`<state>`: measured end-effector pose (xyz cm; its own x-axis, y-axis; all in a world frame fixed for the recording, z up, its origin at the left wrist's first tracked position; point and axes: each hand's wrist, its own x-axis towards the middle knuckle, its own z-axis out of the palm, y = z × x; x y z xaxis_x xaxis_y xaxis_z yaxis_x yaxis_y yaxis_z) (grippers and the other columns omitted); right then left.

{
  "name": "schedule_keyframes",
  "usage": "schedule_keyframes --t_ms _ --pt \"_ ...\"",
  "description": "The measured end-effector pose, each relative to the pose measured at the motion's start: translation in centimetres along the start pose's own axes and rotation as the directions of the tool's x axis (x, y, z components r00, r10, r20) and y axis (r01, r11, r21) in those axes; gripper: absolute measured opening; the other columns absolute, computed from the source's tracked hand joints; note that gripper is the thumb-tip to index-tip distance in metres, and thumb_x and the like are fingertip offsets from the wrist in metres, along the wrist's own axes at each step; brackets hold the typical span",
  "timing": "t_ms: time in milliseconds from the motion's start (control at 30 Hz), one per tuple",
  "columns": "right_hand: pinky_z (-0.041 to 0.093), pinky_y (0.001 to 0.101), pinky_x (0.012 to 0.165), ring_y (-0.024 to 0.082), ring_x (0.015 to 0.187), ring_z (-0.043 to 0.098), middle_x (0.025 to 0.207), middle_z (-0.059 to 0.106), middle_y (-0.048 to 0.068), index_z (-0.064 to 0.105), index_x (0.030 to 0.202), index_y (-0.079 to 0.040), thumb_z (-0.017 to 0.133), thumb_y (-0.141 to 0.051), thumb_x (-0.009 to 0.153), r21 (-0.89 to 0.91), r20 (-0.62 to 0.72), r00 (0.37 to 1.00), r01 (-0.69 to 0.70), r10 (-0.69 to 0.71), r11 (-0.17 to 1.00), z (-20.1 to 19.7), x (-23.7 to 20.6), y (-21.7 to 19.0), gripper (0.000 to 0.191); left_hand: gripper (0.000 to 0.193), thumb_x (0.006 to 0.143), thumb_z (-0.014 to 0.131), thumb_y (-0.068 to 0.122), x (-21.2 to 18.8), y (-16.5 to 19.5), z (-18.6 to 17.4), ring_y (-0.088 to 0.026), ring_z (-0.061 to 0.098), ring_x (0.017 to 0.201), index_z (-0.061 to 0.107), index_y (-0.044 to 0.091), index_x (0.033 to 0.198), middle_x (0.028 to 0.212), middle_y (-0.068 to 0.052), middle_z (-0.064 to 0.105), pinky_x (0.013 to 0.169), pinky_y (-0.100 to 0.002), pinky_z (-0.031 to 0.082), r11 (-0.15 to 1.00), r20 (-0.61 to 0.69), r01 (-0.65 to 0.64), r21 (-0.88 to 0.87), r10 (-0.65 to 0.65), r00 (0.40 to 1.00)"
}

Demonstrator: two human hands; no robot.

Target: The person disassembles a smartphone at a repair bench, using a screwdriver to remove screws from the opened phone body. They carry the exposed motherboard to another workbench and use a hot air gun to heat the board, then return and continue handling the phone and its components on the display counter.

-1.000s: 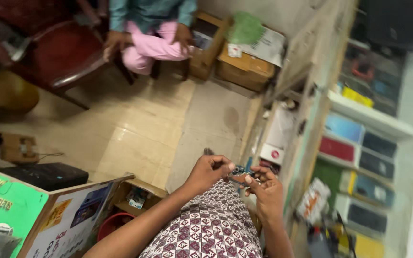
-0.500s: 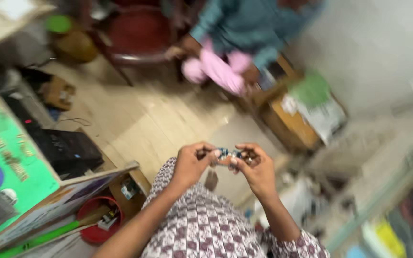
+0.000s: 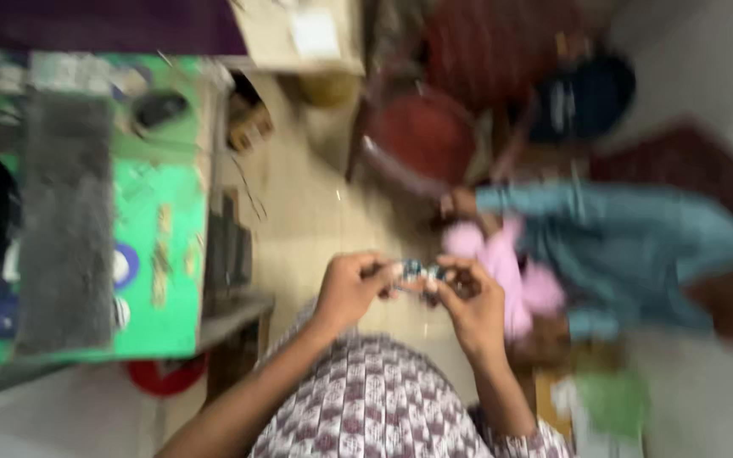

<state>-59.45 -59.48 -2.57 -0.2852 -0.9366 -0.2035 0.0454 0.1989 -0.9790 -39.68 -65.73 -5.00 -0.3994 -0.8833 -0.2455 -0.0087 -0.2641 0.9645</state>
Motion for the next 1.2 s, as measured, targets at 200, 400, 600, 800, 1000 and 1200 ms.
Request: schedule_keyframes --t_ms 200,400,600,800,1000,1200 --pt "0.054 0.0238 0.071 0.009 0.082 0.061 0.097 0.06 0.002 0.067 0.119 0.003 0.074 0.006 0.085 -0.082 0.236 0.966 0.13 -0.107 0.988 4.9 10.7 -3.8 0.035 0.022 0.096 0.069 0.016 5.1 5.3 -5.9 -0.009 0.072 0.066 0.075 -0.004 0.097 0.079 -0.006 0.076 0.06 -0.024 0.057 0.991 -0.194 -0.087 -0.098 0.066 0.979" --pt "0.054 0.0256 0.066 0.013 0.072 0.068 0.084 0.072 0.007 0.066 0.118 0.003 0.062 0.001 0.095 0.032 0.46 0.878 0.131 -0.131 0.991 9.9 25.2 -5.6 0.023 0.019 0.094 0.07 0.011 6.4 6.6 -9.9 -0.011 0.073 0.066 0.076 -0.007 0.097 0.077 -0.008 0.077 0.06 -0.024 0.057 0.983 -0.492 -0.101 -0.155 0.011 0.87" --pt "0.058 0.0282 0.072 0.015 0.078 0.071 0.089 0.073 0.009 0.065 0.119 0.003 0.058 0.0 0.098 0.03 0.616 0.761 0.235 -0.203 0.972 17.1 42.1 -8.0 0.022 0.017 0.092 0.071 0.008 10.0 7.2 -12.7 -0.011 0.072 0.066 0.076 -0.007 0.096 0.077 -0.009 0.078 0.062 -0.024 0.058 0.969 -0.733 -0.166 -0.183 -0.022 0.68" --pt "0.057 0.0308 0.079 0.019 0.084 0.069 0.094 0.07 0.014 0.064 0.119 0.008 0.062 0.0 0.101 0.139 0.733 0.585 0.368 -0.345 0.919 24.4 49.6 -16.2 0.02 0.016 0.092 0.071 0.008 14.2 11.5 -13.5 -0.01 0.07 0.068 0.076 -0.007 0.096 0.082 -0.009 0.079 0.063 -0.024 0.057 0.947 -0.911 -0.298 -0.118 0.016 0.413" --pt "0.059 0.0282 0.075 0.018 0.089 0.071 0.1 0.072 0.014 0.061 0.124 0.006 0.08 -0.008 0.079 0.246 0.969 -0.076 0.374 -0.235 0.894 22.8 44.8 -21.5 0.051 0.017 0.09 0.074 0.011 15.9 18.3 -12.2 -0.009 0.073 0.067 0.079 -0.002 0.098 0.083 -0.008 0.081 0.06 -0.024 0.057 0.958 -0.915 -0.268 -0.101 0.016 0.402" --pt "0.059 0.0263 0.049 0.013 0.059 0.072 0.079 0.079 0.014 0.076 0.106 0.005 0.074 -0.001 0.087 -0.025 0.987 0.157 0.268 -0.018 0.963 24.4 42.1 -19.3 0.02 0.014 0.093 0.075 0.016 14.2 20.5 -15.1 -0.009 0.073 0.074 0.08 0.005 0.1 0.086 -0.006 0.081 0.066 -0.025 0.058 0.982 -0.815 -0.094 0.161 0.186 0.549"
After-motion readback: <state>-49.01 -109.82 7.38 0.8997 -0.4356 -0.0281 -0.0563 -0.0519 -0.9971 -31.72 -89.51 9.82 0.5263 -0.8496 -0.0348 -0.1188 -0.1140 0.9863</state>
